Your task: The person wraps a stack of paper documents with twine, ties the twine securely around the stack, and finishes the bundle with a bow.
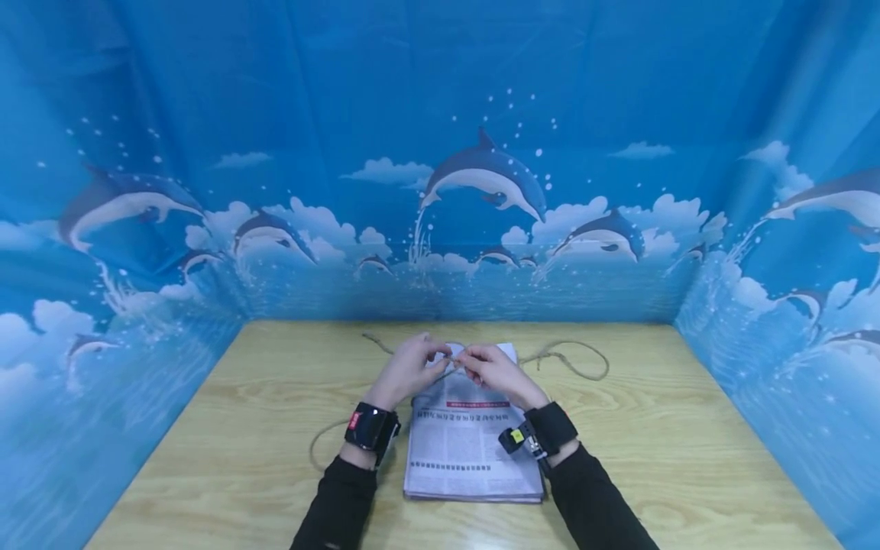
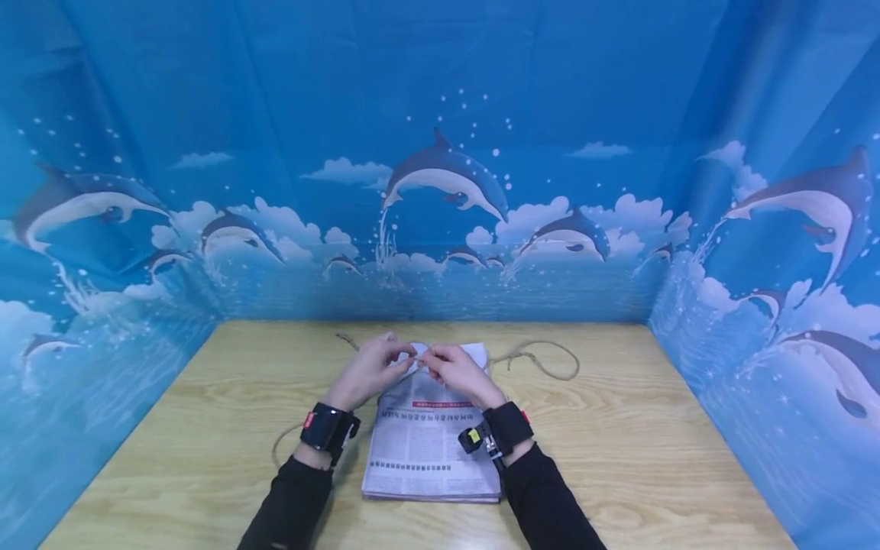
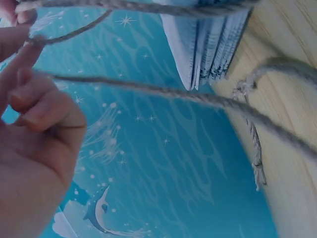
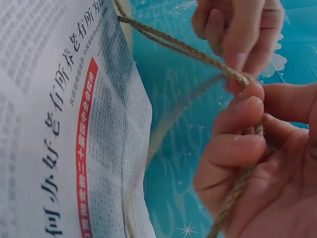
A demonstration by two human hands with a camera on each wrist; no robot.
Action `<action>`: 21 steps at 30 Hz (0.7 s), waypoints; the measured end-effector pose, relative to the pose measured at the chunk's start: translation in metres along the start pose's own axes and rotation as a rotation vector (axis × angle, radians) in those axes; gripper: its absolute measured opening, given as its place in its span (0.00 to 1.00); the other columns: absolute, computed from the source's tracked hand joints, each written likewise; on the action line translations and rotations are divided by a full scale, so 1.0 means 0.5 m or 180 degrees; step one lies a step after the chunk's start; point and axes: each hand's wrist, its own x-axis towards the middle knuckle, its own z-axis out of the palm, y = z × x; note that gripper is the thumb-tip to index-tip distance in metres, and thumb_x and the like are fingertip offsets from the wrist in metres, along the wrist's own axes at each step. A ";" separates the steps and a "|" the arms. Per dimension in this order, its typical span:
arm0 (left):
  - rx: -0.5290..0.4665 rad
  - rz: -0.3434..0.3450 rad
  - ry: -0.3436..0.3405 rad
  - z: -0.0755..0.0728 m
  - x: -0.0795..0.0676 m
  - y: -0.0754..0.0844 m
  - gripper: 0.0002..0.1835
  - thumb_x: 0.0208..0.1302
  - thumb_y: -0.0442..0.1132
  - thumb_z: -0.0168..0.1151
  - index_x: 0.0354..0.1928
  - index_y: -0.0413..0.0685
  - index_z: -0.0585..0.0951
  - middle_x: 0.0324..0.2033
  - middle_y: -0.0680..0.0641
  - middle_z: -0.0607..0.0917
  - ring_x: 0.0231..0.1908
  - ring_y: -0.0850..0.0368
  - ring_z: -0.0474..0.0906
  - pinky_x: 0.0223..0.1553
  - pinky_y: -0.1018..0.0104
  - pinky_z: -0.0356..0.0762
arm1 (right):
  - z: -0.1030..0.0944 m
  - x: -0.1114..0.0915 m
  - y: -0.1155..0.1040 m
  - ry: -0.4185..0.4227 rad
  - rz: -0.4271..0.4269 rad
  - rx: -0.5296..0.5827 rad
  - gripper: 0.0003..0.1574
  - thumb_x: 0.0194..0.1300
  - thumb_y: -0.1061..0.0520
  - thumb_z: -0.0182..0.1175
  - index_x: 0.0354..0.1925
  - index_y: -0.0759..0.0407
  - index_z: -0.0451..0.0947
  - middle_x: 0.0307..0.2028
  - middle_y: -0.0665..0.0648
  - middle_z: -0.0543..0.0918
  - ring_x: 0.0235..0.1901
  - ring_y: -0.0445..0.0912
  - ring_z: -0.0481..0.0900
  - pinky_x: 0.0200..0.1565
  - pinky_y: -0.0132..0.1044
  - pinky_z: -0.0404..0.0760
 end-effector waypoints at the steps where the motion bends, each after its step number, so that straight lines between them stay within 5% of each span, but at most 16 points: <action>1: 0.0000 -0.0035 -0.0074 0.001 0.000 -0.001 0.08 0.66 0.42 0.63 0.42 0.49 0.86 0.31 0.45 0.78 0.29 0.56 0.71 0.30 0.69 0.66 | 0.000 0.000 0.001 0.0030 0.0002 -0.0002 0.19 0.78 0.52 0.46 0.45 0.67 0.76 0.24 0.52 0.71 0.20 0.41 0.62 0.23 0.31 0.62; 8: -0.0857 -0.0319 -0.0031 -0.011 -0.007 0.007 0.08 0.69 0.46 0.61 0.34 0.52 0.83 0.35 0.51 0.81 0.37 0.54 0.76 0.38 0.61 0.73 | 0.003 0.007 0.013 0.0246 0.0203 0.0095 0.19 0.76 0.52 0.50 0.46 0.65 0.81 0.38 0.67 0.83 0.27 0.45 0.77 0.29 0.37 0.75; 12: -0.1282 -0.0383 -0.0174 -0.031 -0.017 0.003 0.11 0.70 0.48 0.59 0.39 0.52 0.86 0.28 0.51 0.82 0.28 0.57 0.75 0.32 0.65 0.72 | 0.001 0.009 0.022 0.0341 0.0331 0.0262 0.21 0.75 0.51 0.51 0.51 0.66 0.79 0.44 0.68 0.84 0.35 0.55 0.83 0.32 0.39 0.80; 18: -0.0937 -0.0351 -0.1136 -0.030 -0.020 -0.009 0.10 0.68 0.42 0.60 0.36 0.48 0.89 0.19 0.47 0.79 0.15 0.63 0.61 0.21 0.70 0.61 | -0.008 0.010 0.026 0.0362 0.0455 0.0910 0.22 0.76 0.51 0.49 0.57 0.66 0.75 0.45 0.59 0.85 0.32 0.45 0.82 0.31 0.33 0.79; 21: -0.0666 -0.0437 -0.1288 -0.012 -0.017 -0.010 0.10 0.65 0.40 0.64 0.30 0.43 0.89 0.15 0.52 0.77 0.14 0.64 0.61 0.19 0.71 0.61 | -0.011 0.011 0.027 0.0240 0.0444 0.1275 0.22 0.77 0.53 0.47 0.58 0.68 0.72 0.45 0.58 0.85 0.31 0.42 0.82 0.34 0.33 0.81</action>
